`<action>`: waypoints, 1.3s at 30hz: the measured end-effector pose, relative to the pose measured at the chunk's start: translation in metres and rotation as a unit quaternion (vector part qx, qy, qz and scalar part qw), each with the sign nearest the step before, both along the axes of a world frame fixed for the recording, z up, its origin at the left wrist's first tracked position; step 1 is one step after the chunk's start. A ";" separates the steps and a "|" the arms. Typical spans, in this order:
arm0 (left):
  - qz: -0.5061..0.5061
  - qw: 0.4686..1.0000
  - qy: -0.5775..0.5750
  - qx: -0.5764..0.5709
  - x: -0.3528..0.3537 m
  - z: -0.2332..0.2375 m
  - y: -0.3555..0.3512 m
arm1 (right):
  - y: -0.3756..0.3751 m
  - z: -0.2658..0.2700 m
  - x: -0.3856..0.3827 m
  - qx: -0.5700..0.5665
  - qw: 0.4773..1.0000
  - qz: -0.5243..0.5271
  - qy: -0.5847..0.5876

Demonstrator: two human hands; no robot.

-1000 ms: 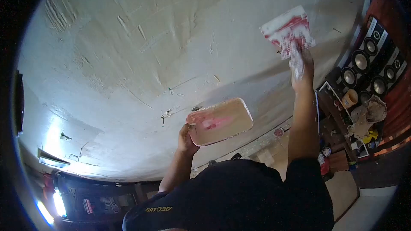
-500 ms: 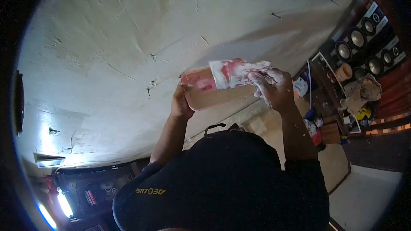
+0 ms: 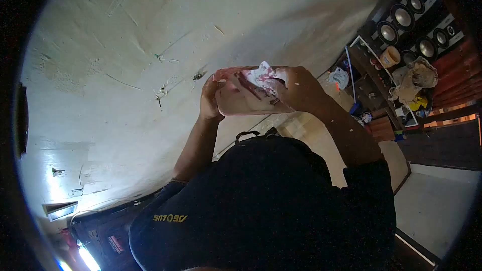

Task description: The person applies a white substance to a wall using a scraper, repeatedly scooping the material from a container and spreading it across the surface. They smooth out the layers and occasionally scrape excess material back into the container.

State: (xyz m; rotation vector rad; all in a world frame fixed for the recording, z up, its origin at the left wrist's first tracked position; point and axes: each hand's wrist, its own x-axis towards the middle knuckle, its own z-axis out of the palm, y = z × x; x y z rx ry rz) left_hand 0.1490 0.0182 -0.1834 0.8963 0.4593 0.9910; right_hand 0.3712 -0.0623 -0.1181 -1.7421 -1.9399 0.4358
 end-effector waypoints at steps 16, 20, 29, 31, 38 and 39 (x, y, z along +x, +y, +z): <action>0.004 0.998 0.019 -0.059 -0.002 0.003 0.012 | -0.013 -0.016 0.028 0.079 0.948 -0.082 0.295; -0.021 0.998 0.004 -0.053 0.003 0.006 0.012 | -0.009 0.032 0.023 0.128 0.969 0.110 -0.183; -0.058 0.997 -0.011 -0.040 0.001 0.008 0.008 | 0.026 0.042 0.003 -0.051 0.986 0.154 -0.041; -0.055 0.997 -0.021 -0.042 0.002 0.018 0.004 | 0.035 0.019 0.019 0.007 0.987 0.147 0.072; -0.055 0.995 -0.027 -0.083 -0.001 0.019 0.023 | 0.012 0.037 0.044 0.073 0.986 0.132 0.070; -0.060 0.996 -0.017 -0.068 0.001 0.022 0.025 | 0.008 0.051 0.050 0.016 0.983 0.175 0.054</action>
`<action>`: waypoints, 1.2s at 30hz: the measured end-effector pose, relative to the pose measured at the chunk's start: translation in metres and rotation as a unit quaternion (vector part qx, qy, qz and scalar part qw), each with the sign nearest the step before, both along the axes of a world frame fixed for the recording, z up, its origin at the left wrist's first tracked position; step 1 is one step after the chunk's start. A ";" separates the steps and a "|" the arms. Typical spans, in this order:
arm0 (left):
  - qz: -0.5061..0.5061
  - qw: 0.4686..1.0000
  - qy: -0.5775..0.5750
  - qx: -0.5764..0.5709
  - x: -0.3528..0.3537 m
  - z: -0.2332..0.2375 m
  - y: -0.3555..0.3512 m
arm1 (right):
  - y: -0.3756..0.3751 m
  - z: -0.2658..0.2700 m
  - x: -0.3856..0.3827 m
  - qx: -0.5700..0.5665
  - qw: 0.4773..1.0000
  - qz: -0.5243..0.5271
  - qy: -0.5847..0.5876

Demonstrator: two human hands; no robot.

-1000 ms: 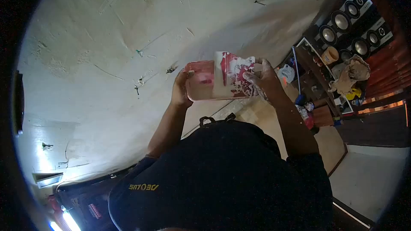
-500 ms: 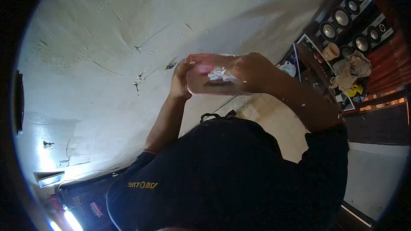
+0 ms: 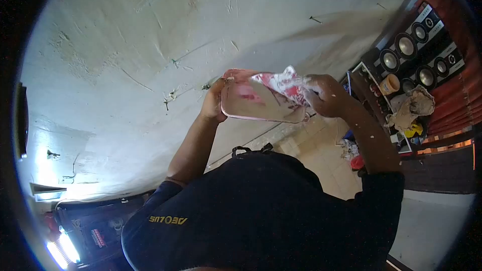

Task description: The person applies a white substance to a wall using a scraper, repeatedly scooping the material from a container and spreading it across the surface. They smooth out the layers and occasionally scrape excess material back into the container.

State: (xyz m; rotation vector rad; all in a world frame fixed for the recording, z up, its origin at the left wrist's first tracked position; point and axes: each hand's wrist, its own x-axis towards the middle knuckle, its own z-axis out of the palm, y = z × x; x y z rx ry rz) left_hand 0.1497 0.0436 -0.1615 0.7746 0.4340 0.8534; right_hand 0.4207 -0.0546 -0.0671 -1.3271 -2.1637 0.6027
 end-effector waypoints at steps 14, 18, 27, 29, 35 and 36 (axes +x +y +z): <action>-0.013 1.000 -0.014 0.001 0.013 0.049 0.000 | 0.011 -0.002 0.037 0.401 0.877 -0.051 -0.258; 0.031 0.999 0.024 0.025 0.010 0.047 0.001 | 0.014 0.006 0.034 0.408 0.887 -0.101 -0.193; 0.079 0.995 -0.048 0.043 0.017 0.062 -0.003 | 0.053 0.040 0.012 0.422 0.894 -0.129 0.083; 0.091 0.994 -0.045 0.043 0.017 0.064 -0.003 | 0.069 0.054 -0.003 0.449 0.880 -0.116 0.102; 0.111 0.990 -0.052 0.065 0.013 0.045 0.001 | 0.133 0.054 -0.020 0.175 0.907 -0.103 0.369; 0.127 0.988 -0.069 0.055 0.011 0.038 0.000 | 0.144 0.060 -0.021 0.183 0.919 -0.129 0.324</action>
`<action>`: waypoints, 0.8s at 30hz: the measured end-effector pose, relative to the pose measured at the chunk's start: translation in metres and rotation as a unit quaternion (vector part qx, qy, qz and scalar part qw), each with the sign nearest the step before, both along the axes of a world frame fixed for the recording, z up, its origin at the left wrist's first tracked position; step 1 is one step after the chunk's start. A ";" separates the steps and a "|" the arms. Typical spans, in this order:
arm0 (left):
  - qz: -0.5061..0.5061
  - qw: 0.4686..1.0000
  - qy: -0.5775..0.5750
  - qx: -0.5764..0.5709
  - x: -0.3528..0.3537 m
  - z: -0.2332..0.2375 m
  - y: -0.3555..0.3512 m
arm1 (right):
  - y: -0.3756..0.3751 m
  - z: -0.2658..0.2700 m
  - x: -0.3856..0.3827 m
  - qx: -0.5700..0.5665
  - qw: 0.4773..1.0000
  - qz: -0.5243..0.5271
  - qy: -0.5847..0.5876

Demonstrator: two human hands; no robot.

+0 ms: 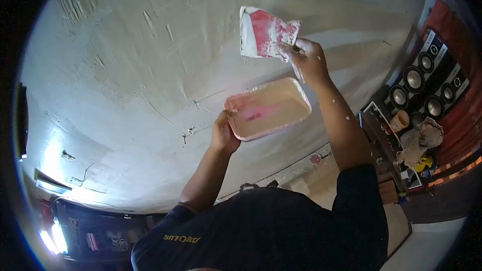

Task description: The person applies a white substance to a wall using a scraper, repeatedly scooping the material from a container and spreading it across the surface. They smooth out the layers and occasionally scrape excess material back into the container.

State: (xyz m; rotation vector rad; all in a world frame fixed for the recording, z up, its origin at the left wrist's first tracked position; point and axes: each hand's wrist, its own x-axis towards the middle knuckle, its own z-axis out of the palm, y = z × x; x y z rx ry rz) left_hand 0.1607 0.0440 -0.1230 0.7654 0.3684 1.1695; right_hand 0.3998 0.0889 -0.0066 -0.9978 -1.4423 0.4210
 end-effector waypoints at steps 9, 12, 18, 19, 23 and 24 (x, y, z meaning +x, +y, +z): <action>-0.019 0.999 0.033 -0.006 -0.024 -0.022 -0.026 | 0.018 -0.021 0.089 0.017 0.980 -0.001 0.197; -0.036 0.998 0.002 -0.049 -0.027 -0.033 -0.027 | 0.002 -0.010 0.057 0.037 0.983 0.042 0.173; -0.023 0.997 0.033 -0.059 -0.027 -0.044 -0.027 | 0.039 -0.020 0.017 -0.013 0.999 -0.001 0.030; -0.024 0.998 0.023 -0.058 -0.030 -0.046 -0.029 | 0.051 -0.034 0.034 -0.021 0.998 -0.036 0.044; -0.025 0.998 0.018 -0.046 -0.032 -0.040 -0.039 | 0.021 -0.043 0.085 0.038 0.945 0.004 0.325; -0.013 0.998 0.031 -0.062 -0.036 -0.051 -0.039 | 0.014 -0.044 0.085 0.045 0.944 -0.012 0.325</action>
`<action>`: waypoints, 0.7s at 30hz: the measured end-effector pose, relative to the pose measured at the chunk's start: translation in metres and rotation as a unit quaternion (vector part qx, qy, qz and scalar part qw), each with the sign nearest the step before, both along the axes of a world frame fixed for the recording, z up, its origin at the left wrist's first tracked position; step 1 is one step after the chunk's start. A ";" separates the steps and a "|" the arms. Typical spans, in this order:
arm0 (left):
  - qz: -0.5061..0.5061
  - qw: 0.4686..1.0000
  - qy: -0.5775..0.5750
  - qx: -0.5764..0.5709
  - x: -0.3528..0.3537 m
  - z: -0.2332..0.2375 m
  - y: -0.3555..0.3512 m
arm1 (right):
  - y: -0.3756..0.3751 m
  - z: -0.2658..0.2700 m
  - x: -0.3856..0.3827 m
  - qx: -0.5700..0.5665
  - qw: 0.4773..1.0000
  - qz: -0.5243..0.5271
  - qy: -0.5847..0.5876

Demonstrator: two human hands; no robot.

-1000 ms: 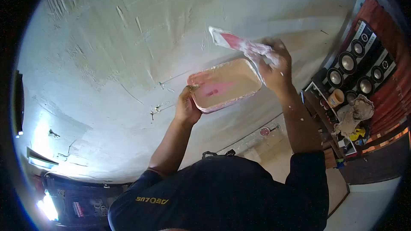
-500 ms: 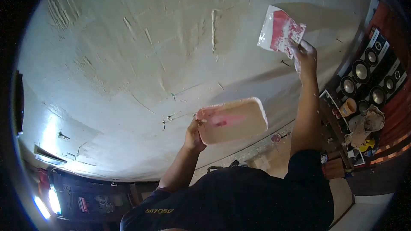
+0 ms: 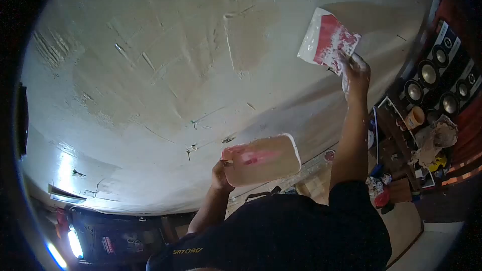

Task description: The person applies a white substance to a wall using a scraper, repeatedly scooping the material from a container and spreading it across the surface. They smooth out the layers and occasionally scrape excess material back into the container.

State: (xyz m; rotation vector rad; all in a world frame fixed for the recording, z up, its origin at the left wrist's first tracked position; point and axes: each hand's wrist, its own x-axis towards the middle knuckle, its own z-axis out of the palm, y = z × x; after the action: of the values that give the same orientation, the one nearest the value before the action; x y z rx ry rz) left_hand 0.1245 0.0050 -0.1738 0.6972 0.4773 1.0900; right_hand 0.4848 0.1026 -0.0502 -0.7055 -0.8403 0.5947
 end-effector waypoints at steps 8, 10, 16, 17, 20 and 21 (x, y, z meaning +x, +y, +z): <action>-0.011 1.000 0.004 0.018 0.000 -0.021 0.003 | 0.010 0.030 -0.080 -0.045 0.968 0.042 -0.245; -0.002 1.000 -0.005 0.009 -0.001 -0.020 0.001 | 0.040 0.008 -0.055 -0.070 0.958 -0.048 -0.273; 0.018 1.000 -0.019 -0.004 -0.007 -0.027 -0.003 | 0.021 -0.023 0.025 -0.050 0.998 -0.041 0.006; 0.019 1.000 -0.021 -0.005 -0.008 -0.031 -0.001 | 0.013 -0.018 0.022 -0.043 0.998 -0.047 0.025; 0.009 1.000 -0.020 0.007 -0.003 -0.034 0.003 | 0.008 -0.003 -0.002 -0.043 0.998 0.042 -0.030; 0.005 1.000 -0.017 -0.002 -0.001 -0.030 0.004 | 0.011 0.002 -0.011 -0.038 0.995 0.063 -0.062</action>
State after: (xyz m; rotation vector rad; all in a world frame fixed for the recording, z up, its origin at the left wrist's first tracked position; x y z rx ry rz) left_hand 0.1230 0.0092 -0.2035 0.6720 0.4553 1.1087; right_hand 0.4733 0.1131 -0.0483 -0.7689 -0.9870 0.7034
